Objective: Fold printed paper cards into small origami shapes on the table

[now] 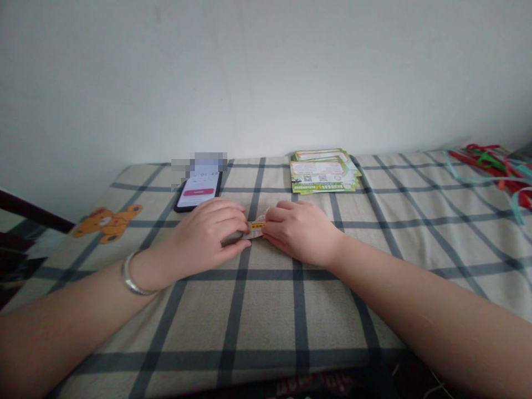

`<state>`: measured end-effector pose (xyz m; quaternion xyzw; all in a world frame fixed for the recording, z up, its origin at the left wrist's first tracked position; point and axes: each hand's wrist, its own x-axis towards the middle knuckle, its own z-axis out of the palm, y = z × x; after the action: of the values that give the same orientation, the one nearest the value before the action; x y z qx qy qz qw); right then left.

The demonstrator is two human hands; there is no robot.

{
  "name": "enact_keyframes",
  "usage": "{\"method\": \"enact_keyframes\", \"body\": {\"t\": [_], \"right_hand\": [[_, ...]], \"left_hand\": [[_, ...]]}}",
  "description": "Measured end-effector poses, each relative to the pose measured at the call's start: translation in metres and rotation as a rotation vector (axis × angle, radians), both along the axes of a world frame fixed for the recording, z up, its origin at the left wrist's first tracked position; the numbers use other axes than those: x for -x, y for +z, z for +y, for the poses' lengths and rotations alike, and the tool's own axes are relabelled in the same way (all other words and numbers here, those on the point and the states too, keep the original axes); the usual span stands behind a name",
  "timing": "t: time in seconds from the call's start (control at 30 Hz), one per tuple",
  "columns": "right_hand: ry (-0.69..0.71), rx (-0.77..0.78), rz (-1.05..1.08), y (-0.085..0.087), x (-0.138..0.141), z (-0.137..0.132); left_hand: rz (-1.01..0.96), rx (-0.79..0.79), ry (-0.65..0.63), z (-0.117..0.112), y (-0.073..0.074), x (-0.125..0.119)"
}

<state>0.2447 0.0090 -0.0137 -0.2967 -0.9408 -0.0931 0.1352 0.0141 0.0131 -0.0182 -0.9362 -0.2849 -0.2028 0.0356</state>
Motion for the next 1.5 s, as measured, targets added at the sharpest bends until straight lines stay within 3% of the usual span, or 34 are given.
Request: {"method": "enact_keyframes", "body": {"t": [0.27, 0.5, 0.67, 0.93, 1.2, 1.5], "right_hand": [[-0.073, 0.118, 0.117, -0.004, 0.005, 0.004], [-0.158, 0.274, 0.296, -0.008, 0.006, 0.011], [-0.187, 0.294, 0.286, -0.007, 0.005, 0.013], [-0.231, 0.259, 0.239, 0.0, -0.003, 0.009], [-0.359, 0.352, 0.144, 0.009, -0.029, 0.018], [-0.323, 0.355, 0.148, 0.009, -0.023, 0.012]], "left_hand": [[0.03, -0.081, 0.128, -0.001, 0.001, -0.011], [-0.097, 0.052, 0.215, 0.007, -0.007, -0.012], [-0.072, 0.055, 0.292, 0.006, -0.007, -0.014], [-0.065, 0.054, 0.263, 0.006, -0.005, -0.011], [-0.016, 0.035, 0.011, 0.011, -0.009, -0.003], [-0.004, 0.009, 0.023, 0.004, -0.001, -0.006]]}}
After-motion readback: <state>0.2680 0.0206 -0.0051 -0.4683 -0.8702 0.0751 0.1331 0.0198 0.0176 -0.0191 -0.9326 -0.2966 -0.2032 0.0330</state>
